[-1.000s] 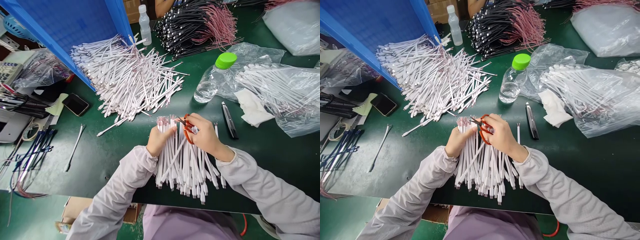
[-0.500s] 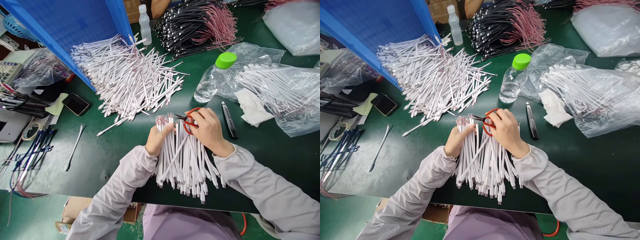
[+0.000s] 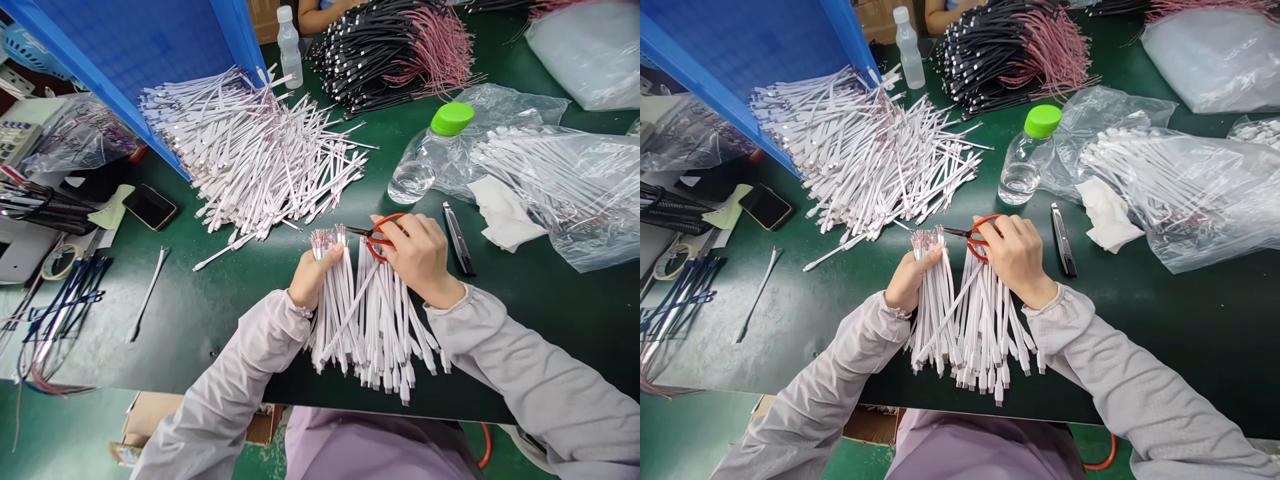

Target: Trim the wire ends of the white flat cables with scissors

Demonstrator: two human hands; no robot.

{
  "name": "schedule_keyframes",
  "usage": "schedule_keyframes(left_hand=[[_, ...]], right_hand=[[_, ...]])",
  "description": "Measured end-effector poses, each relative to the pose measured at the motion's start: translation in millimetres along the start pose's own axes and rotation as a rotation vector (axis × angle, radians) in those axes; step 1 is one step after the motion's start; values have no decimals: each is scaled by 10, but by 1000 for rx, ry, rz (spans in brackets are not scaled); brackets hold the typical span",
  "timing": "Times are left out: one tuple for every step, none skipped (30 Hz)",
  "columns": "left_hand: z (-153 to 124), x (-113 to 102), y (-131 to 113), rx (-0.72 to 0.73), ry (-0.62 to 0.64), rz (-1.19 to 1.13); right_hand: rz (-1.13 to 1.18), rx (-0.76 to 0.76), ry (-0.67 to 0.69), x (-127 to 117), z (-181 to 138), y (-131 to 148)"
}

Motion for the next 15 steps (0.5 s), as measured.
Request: schedule_keyframes(left_hand=[[0,-1,0,4,4,3],[1,-4,1,7,7,5],[2,-6,2,10,8,8],[4,-9,5,13,7,12],[5,-11,9,15,4,18],[6,-12,13,18,2,26],[7,-12,17,20,-1,34],[8,-11,20,25,-5,43],[8,-8,23,34,-9,52],[8,-3,24,49,-11,63],[8,2,23,67,-12,77],[8,7,22,86,-11,96],[9,11,20,102,-9,116],[11,15,19,113,-6,136],[14,16,20,118,-5,154]], right_hand=[[9,12,6,4,-4,-6],[23,29,20,9,-10,-14],[38,48,37,13,-17,-23],[56,67,56,16,-23,-30],[78,87,73,15,-26,-34],[108,111,78,8,-23,-32],[154,143,72,-6,-12,-24],[223,178,62,-25,5,-9],[311,215,55,-48,28,14],[411,244,55,-73,54,42],[511,262,69,-97,82,75],[601,266,95,-118,107,108],[674,260,126,-134,127,138],[725,251,150,-144,140,163],[755,244,164,-149,146,179]])
Point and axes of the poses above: each hand's wrist, its own z-axis towards the middle knuckle, its own x-axis out of the palm, y = z × x, the point moved 1 cm from there along z, towards the middle knuckle, and after that the axes turned 2 degrees about z, right-handed, at the moved point
